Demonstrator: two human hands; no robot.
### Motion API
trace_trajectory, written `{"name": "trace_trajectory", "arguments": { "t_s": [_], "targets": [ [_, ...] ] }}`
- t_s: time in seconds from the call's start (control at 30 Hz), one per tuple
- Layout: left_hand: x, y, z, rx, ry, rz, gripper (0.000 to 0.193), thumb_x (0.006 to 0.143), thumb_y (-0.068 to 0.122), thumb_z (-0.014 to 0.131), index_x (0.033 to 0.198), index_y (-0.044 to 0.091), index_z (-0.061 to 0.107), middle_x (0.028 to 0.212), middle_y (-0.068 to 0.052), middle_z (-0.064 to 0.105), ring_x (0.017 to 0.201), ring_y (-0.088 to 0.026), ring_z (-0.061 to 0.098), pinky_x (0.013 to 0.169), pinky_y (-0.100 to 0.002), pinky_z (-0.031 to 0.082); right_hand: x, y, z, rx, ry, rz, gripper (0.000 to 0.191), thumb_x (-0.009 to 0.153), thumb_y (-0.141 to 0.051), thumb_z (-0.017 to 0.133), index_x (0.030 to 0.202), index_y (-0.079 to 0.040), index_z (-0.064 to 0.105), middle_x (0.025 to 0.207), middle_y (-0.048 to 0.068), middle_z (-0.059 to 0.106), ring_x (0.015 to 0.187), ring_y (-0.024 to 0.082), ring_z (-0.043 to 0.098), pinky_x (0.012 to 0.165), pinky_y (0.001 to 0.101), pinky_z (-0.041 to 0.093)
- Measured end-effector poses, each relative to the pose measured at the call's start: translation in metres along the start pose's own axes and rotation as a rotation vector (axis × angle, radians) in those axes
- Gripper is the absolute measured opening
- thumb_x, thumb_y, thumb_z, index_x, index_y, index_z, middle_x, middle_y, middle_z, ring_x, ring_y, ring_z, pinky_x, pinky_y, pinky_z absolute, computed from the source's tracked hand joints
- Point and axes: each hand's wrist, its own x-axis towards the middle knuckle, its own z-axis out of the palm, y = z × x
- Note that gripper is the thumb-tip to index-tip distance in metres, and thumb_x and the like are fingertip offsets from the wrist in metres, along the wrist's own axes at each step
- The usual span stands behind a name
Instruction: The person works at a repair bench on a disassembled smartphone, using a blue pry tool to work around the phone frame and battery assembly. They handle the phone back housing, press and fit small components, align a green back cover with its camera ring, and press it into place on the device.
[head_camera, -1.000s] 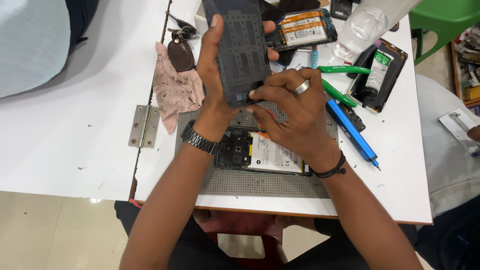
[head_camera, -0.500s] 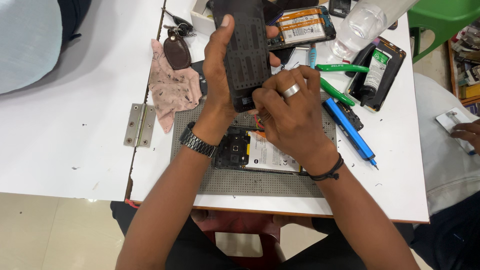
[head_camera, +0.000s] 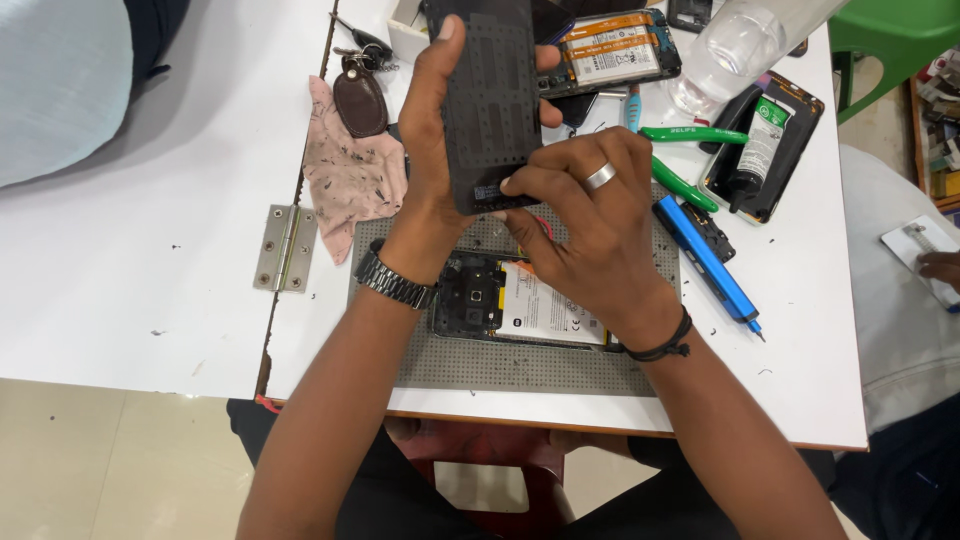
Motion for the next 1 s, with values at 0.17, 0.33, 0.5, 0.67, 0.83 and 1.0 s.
{"name": "trace_trajectory", "arguments": {
  "t_s": [0.17, 0.33, 0.5, 0.67, 0.83, 1.0],
  "targets": [
    [0.000, 0.001, 0.003, 0.202, 0.036, 0.133, 0.059, 0.108, 0.047, 0.049, 0.126, -0.008, 0.057, 0.118, -0.026, 0.072, 0.083, -0.028, 0.075, 0.065, -0.038, 0.063, 0.001, -0.001, 0.000, 0.017, 0.009, -0.024, 0.025, 0.087, -0.010, 0.087, 0.102, -0.013, 0.068, 0.103, 0.001, 0.065, 0.099, 0.024, 0.056, 0.099, 0.0423, 0.039],
    [-0.001, 0.002, 0.011, 0.200, 0.150, 0.127, 0.048, 0.102, 0.044, 0.051, 0.116, -0.002, 0.054, 0.110, -0.025, 0.071, 0.076, -0.027, 0.075, 0.052, -0.038, 0.064, 0.005, -0.004, -0.003, -0.030, -0.024, -0.062, 0.022, 0.086, -0.008, 0.085, 0.098, -0.011, 0.066, 0.096, 0.002, 0.064, 0.094, 0.023, 0.057, 0.099, 0.0425, 0.040],
    [-0.002, -0.001, 0.012, 0.350, 0.145, 0.191, 0.048, 0.102, 0.043, 0.053, 0.117, -0.002, 0.057, 0.104, -0.023, 0.073, 0.071, -0.024, 0.075, 0.052, -0.034, 0.062, 0.008, -0.005, -0.003, -0.023, -0.091, -0.065, 0.019, 0.088, -0.008, 0.081, 0.094, -0.009, 0.064, 0.087, 0.002, 0.059, 0.089, 0.024, 0.055, 0.096, 0.0414, 0.041],
    [0.000, -0.005, 0.007, 0.340, 0.086, 0.161, 0.049, 0.105, 0.043, 0.052, 0.119, -0.003, 0.058, 0.105, -0.024, 0.074, 0.070, -0.024, 0.074, 0.058, -0.032, 0.062, 0.007, -0.002, -0.004, 0.032, -0.120, -0.046, 0.021, 0.087, -0.012, 0.082, 0.093, -0.009, 0.062, 0.084, 0.002, 0.057, 0.085, 0.024, 0.053, 0.090, 0.0410, 0.040],
    [0.002, -0.008, 0.003, 0.192, 0.064, 0.042, 0.056, 0.106, 0.046, 0.049, 0.124, -0.007, 0.058, 0.112, -0.025, 0.073, 0.077, -0.026, 0.075, 0.066, -0.037, 0.064, 0.006, 0.004, -0.006, 0.233, -0.130, 0.033, 0.023, 0.088, -0.010, 0.081, 0.090, -0.009, 0.059, 0.080, 0.002, 0.055, 0.086, 0.024, 0.052, 0.086, 0.0395, 0.038],
    [0.000, -0.006, 0.003, -0.005, 0.007, -0.036, 0.061, 0.106, 0.051, 0.041, 0.132, -0.003, 0.056, 0.121, -0.022, 0.071, 0.087, -0.026, 0.074, 0.072, -0.038, 0.064, 0.005, 0.010, -0.010, 0.444, -0.152, 0.168, 0.022, 0.092, -0.010, 0.080, 0.093, -0.007, 0.058, 0.079, -0.001, 0.053, 0.088, 0.022, 0.047, 0.082, 0.0347, 0.038]
  ]
}}
